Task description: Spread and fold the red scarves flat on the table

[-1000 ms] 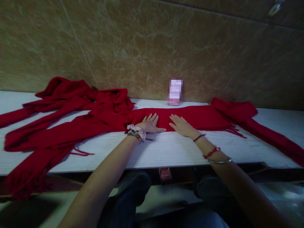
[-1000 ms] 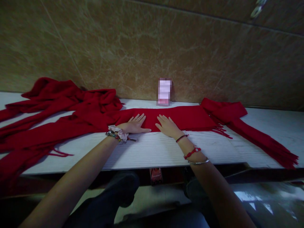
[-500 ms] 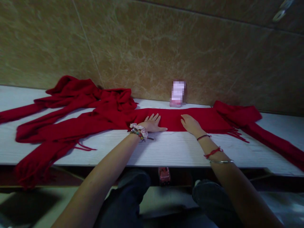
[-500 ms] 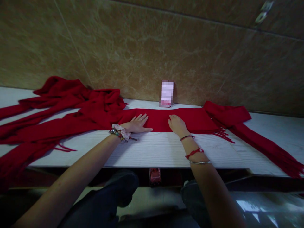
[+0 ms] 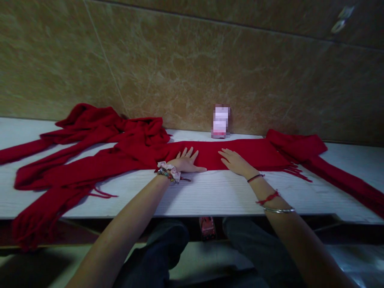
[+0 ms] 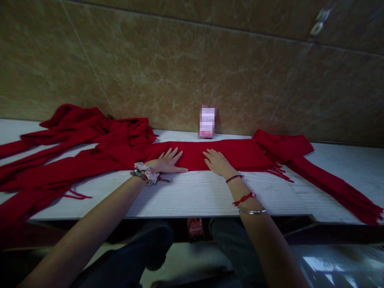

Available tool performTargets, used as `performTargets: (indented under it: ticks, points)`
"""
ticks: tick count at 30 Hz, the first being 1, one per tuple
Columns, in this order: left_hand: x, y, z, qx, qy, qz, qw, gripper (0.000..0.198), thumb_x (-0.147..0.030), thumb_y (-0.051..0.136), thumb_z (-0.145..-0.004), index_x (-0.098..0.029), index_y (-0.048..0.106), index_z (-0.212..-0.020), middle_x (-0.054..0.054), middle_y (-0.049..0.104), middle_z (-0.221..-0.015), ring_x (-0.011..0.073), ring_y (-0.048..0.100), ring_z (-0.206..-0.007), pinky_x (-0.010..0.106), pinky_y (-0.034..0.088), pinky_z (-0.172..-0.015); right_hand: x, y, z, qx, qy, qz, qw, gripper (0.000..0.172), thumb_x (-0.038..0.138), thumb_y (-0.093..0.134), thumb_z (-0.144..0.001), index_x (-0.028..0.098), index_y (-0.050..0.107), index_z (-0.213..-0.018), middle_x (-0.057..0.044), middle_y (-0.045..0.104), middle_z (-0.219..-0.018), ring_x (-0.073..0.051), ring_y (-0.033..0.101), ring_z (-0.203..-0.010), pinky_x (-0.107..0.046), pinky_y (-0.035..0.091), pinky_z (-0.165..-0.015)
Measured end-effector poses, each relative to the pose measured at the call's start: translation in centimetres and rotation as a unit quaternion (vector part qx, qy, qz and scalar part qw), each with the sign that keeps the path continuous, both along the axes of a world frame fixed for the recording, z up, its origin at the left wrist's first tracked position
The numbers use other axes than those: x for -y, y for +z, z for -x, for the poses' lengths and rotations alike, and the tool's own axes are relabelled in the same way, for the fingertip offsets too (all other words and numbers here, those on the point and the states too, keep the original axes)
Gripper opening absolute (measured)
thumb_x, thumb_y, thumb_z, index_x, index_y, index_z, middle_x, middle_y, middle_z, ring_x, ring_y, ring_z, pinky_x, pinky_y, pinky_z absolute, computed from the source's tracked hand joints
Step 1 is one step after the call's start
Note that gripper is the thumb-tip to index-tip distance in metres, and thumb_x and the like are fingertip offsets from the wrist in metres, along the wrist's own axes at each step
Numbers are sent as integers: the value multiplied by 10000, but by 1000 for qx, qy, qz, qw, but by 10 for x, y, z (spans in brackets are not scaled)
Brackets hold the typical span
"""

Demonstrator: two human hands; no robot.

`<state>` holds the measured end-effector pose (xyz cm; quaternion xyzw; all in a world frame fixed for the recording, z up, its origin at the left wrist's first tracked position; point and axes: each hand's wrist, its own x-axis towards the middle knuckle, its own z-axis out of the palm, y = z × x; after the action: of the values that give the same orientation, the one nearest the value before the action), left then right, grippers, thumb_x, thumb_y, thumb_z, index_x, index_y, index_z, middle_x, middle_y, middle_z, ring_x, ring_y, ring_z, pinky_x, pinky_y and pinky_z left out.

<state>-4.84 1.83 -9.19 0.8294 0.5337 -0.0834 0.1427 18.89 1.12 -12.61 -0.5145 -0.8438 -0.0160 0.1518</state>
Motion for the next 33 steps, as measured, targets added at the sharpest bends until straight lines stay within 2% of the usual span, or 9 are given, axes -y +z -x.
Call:
performTargets:
  ticks: [3,6,9,11,16,20,26,33]
  points:
    - [-1,4,6,26,-75,-46,996,976,-709,485,-714,-185,141,-1462,144,-20,-1523,345,-65,-1381,513,101,-1101,0,3,0,-55,50,-74,995,385,235,429,-878,123,553,-1225,-148,551,-1282,-227,467,-1225,-441,359,-1045]
    - [-4,7,10,63,-122,-121,983,826,-637,490,-778,-193,257,-1434,134,81,-1527,322,23,-1394,458,151,-1110,2,4,4,-91,72,-95,989,330,218,452,-866,137,596,-1151,-125,624,-1169,-208,546,-1120,-418,421,-998]
    - [-9,5,12,82,-100,-196,972,600,-511,377,-897,-172,358,-1391,140,240,-1489,290,187,-1375,420,209,-1104,3,4,5,-93,73,-81,990,285,198,472,-853,122,627,-1079,-132,653,-1093,-215,585,-1043,-413,462,-947]
    - [-13,-1,14,68,-86,-224,968,523,-418,383,-916,-156,396,-1368,152,299,-1461,288,252,-1352,419,243,-1092,3,3,4,-99,72,-85,989,269,194,474,-852,124,634,-1057,-131,659,-1072,-215,593,-1020,-416,468,-936]
    - [-22,-16,20,40,-73,-222,972,438,-304,383,-913,-128,483,-1302,167,405,-1392,271,354,-1301,402,313,-1061,3,5,6,-129,78,-108,983,247,202,480,-846,153,638,-1028,-115,665,-1041,-215,595,-1000,-422,477,-909]
    - [-30,-11,24,45,-72,-225,971,409,-237,340,-907,-155,527,-1261,116,481,-1341,201,464,-1217,298,371,-1023,11,4,16,-139,110,-87,980,247,214,485,-847,148,637,-1031,-116,659,-1043,-203,589,-1002,-394,476,-908]
    - [-44,8,44,54,-6,-255,965,399,-197,343,-876,-162,549,-1216,114,487,-1320,225,473,-1200,347,384,-1013,18,0,28,-97,141,-53,984,256,206,511,-831,160,635,-1050,-115,655,-1075,-215,575,-1035,-422,458,-929]
    - [-44,-7,58,55,2,-240,969,397,-237,376,-878,-153,535,-1231,93,513,-1299,178,469,-1201,267,365,-1024,19,7,26,-141,140,-62,978,258,210,495,-847,156,626,-1062,-114,648,-1064,-198,578,-1027,-400,464,-931]
